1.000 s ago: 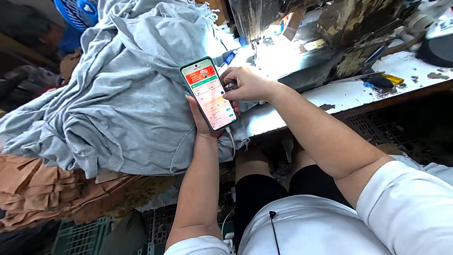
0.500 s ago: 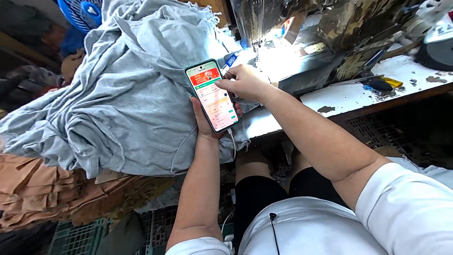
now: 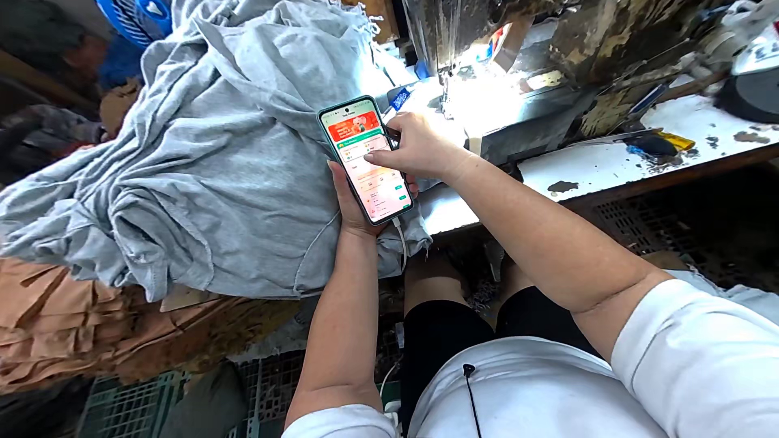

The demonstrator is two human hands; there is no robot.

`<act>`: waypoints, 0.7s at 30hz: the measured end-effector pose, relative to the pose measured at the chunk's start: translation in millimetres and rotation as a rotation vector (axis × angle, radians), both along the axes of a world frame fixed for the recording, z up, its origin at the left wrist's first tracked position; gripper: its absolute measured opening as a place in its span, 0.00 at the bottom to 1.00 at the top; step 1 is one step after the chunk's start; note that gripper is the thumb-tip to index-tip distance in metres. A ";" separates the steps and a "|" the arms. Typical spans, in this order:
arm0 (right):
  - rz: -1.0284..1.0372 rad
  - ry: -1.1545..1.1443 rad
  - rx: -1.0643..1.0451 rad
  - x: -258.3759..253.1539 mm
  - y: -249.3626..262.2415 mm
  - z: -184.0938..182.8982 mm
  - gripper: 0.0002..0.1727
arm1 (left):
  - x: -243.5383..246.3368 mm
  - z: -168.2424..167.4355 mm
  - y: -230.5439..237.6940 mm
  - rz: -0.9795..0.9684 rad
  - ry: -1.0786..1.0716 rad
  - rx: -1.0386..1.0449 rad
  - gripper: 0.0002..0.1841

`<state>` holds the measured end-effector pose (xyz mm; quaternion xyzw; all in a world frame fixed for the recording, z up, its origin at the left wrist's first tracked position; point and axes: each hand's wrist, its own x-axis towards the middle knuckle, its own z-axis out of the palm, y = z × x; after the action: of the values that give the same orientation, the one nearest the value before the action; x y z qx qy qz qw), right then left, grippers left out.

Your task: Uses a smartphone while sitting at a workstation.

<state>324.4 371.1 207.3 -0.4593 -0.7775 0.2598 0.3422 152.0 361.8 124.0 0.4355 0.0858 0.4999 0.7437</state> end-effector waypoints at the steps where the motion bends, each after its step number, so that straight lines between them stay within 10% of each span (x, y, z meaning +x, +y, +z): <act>1: -0.004 -0.015 -0.002 -1.3 0.5 -0.6 0.26 | 0.0 0.1 0.0 0.010 -0.001 0.004 0.44; 21: 0.265 0.063 0.016 27.6 7.7 -4.2 0.14 | -0.6 1.8 1.8 -0.047 -0.039 -0.082 0.50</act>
<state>352.0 378.8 203.0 -0.3416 -0.8222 0.3109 0.3326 151.4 363.6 125.7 0.3966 0.0814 0.4869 0.7740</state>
